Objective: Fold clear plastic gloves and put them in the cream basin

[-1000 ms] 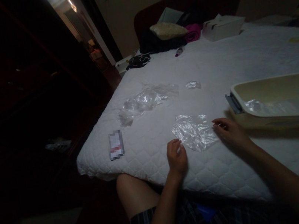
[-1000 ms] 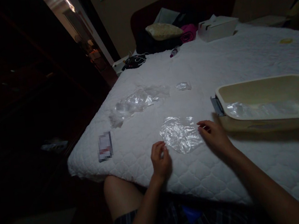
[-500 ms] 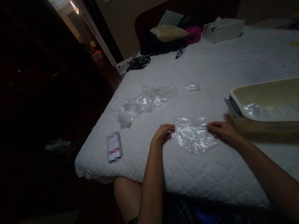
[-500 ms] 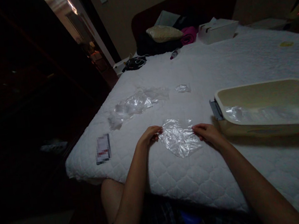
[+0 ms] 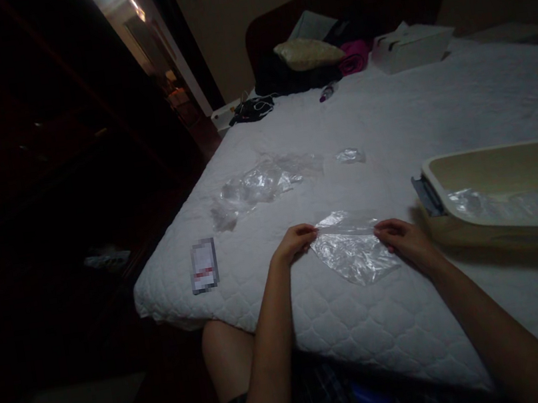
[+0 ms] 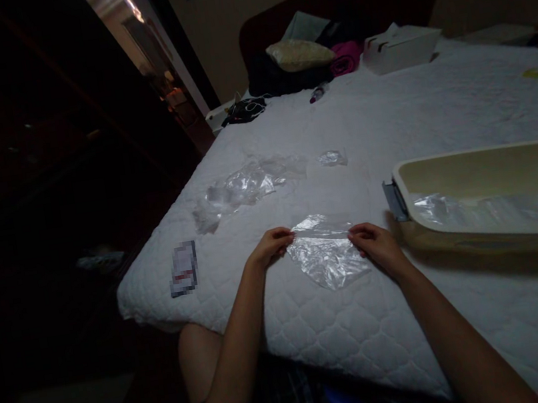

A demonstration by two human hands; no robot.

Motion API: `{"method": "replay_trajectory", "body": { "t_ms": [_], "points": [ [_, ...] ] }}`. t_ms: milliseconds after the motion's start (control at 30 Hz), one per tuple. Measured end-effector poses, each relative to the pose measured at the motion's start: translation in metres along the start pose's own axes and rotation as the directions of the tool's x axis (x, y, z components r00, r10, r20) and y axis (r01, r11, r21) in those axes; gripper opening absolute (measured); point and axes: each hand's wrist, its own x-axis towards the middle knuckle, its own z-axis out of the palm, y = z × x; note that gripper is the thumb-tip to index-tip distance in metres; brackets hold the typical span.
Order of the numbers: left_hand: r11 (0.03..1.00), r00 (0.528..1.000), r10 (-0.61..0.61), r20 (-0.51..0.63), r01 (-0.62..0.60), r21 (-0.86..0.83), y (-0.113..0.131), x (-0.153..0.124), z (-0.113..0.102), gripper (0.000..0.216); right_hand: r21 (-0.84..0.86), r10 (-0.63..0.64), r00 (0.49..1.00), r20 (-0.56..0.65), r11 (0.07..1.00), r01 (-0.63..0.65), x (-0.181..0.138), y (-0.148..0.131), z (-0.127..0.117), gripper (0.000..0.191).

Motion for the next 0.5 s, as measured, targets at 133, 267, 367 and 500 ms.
{"method": "replay_trajectory", "body": {
  "t_ms": [133, 267, 367, 500],
  "points": [
    [0.998, 0.998, 0.040, -0.042, -0.042, -0.040, -0.0043, -0.0009, 0.0010, 0.037, -0.019, -0.022, 0.999, -0.023, 1.000, 0.022, -0.0016, -0.0013, 0.0008, 0.044],
    [0.998, 0.998, 0.059, -0.031, -0.059, -0.026, -0.0071, -0.0002, 0.0004, 0.037, -0.025, -0.019, 0.999, -0.047, 1.000, 0.017, -0.0016, -0.0017, 0.0011, 0.041],
    [0.997, 0.997, 0.078, -0.023, -0.079, -0.026, -0.0074, -0.0002, 0.0000, 0.034, -0.029, -0.043, 0.998, -0.037, 0.999, 0.042, -0.0017, -0.0023, 0.0004, 0.038],
    [0.994, 0.994, 0.108, -0.027, -0.108, -0.021, -0.0073, -0.0015, 0.0000, 0.025, -0.070, -0.066, 0.997, -0.034, 0.996, 0.063, -0.0029, -0.0038, -0.0007, 0.031]
  ]
}}
